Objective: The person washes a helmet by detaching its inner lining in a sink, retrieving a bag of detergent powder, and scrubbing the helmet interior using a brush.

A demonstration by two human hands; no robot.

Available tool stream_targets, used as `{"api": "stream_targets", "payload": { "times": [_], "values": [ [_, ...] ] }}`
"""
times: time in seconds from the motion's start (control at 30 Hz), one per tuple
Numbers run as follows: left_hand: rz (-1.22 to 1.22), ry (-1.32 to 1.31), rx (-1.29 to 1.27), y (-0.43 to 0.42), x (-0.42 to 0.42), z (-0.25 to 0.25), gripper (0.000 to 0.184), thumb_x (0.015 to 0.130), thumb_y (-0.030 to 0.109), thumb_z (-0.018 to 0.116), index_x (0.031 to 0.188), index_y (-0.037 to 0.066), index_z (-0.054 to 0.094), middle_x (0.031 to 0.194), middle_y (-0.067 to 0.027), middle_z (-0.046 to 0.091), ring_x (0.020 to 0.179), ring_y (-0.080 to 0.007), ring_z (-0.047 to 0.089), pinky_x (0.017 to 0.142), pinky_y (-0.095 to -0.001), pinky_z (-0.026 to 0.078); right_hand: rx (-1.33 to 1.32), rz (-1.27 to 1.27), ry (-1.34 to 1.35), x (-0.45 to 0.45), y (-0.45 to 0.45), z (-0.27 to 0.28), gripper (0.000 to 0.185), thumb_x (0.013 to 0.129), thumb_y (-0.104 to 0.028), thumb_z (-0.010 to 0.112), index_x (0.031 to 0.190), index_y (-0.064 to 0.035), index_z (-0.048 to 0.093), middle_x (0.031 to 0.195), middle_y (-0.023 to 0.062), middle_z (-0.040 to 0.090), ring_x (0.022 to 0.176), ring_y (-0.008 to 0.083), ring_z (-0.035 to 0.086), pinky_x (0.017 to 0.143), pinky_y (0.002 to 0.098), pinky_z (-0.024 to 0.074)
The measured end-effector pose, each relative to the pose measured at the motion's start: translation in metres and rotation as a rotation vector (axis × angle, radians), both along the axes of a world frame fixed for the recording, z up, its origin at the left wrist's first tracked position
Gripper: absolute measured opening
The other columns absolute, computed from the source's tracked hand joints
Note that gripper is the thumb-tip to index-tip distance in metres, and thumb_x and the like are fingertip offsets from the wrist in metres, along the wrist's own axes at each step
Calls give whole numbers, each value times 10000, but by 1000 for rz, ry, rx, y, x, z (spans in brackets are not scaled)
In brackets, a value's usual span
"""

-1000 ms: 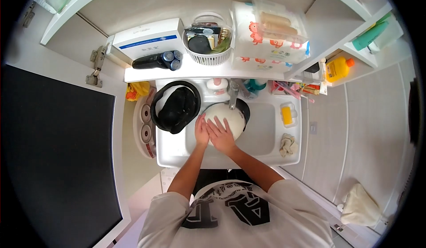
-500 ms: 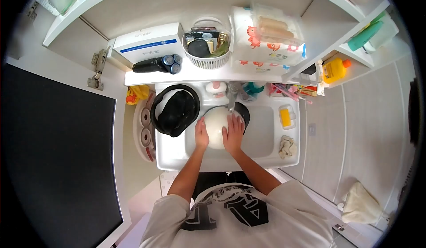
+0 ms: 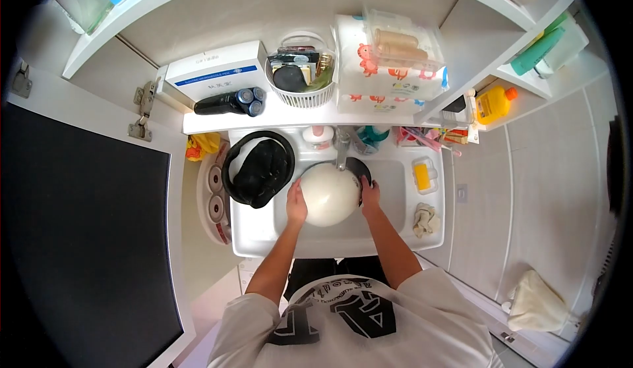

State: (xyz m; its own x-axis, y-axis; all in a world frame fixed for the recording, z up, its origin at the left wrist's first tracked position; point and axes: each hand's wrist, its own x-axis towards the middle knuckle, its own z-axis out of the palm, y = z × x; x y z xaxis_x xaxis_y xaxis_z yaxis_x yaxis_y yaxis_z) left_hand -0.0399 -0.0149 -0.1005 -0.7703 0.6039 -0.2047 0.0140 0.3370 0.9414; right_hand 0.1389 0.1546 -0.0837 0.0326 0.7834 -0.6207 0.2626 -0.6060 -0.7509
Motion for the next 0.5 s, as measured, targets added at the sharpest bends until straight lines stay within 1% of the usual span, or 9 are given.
{"api": "stream_targets", "payload": {
  "times": [0.03,0.07,0.13,0.2,0.23,0.33,0.37,0.47,0.5],
  "values": [
    [20,-85,22,-1,-2,-6,388,1076,239,399,1397,73,539,1404,-161,545,1329,-323,482,1136,-363,348,-29,-11,43,5,-3,0,891,888,-480,709,1436,137,374,1467,288,443,1345,363,457,1086,414,387],
    [18,-90,1,-2,-3,-11,389,1067,237,416,1396,69,539,1409,-166,541,1332,-335,477,1137,-364,347,-56,-21,86,11,-8,3,889,877,-480,722,1430,130,387,1445,277,467,1321,352,477,1079,408,393],
    [15,-104,-42,1,-3,3,394,1051,232,449,1395,61,540,1419,-177,535,1338,-358,468,1141,-368,344,-94,-14,119,22,-18,4,867,866,-468,744,1413,117,411,1388,254,512,1263,333,514,1064,398,405],
    [-71,89,-148,10,-7,21,422,1023,268,494,1398,80,543,1434,-180,525,1343,-366,463,1144,-391,340,-112,16,96,33,-25,9,829,863,-444,759,1393,106,435,1319,229,554,1193,314,548,1047,392,419],
    [-114,185,-201,15,-9,33,437,1009,286,517,1399,90,545,1441,-181,520,1346,-369,460,1145,-402,339,-123,-3,158,36,-28,14,666,860,-387,780,1298,41,516,1210,166,588,1099,271,575,954,400,492],
    [-270,380,-367,33,-13,71,487,967,375,561,1406,164,554,1465,-161,504,1374,-350,441,1154,-439,317,-155,54,309,39,-37,35,515,869,-323,782,1208,-11,553,1150,125,608,1036,241,609,806,404,555],
    [-315,405,-369,39,-12,84,498,949,441,562,1404,239,560,1483,-139,493,1398,-337,417,1163,-462,292,-120,39,310,34,-40,45,411,875,-277,780,1135,-45,561,1087,98,614,950,221,636,691,393,581],
    [-365,469,-473,51,-13,102,493,947,449,561,1403,261,561,1486,-132,491,1410,-352,396,1171,-462,276,-135,73,258,25,-44,58,278,918,-226,745,1051,-73,555,914,39,660,802,166,664,643,348,561],
    [-364,458,-481,52,-15,101,497,948,454,556,1406,259,558,1488,-134,489,1403,-371,400,1168,-458,285,-128,44,283,21,-47,64,282,915,-206,746,1082,-68,566,925,41,663,811,169,670,637,341,563]
  ]
}}
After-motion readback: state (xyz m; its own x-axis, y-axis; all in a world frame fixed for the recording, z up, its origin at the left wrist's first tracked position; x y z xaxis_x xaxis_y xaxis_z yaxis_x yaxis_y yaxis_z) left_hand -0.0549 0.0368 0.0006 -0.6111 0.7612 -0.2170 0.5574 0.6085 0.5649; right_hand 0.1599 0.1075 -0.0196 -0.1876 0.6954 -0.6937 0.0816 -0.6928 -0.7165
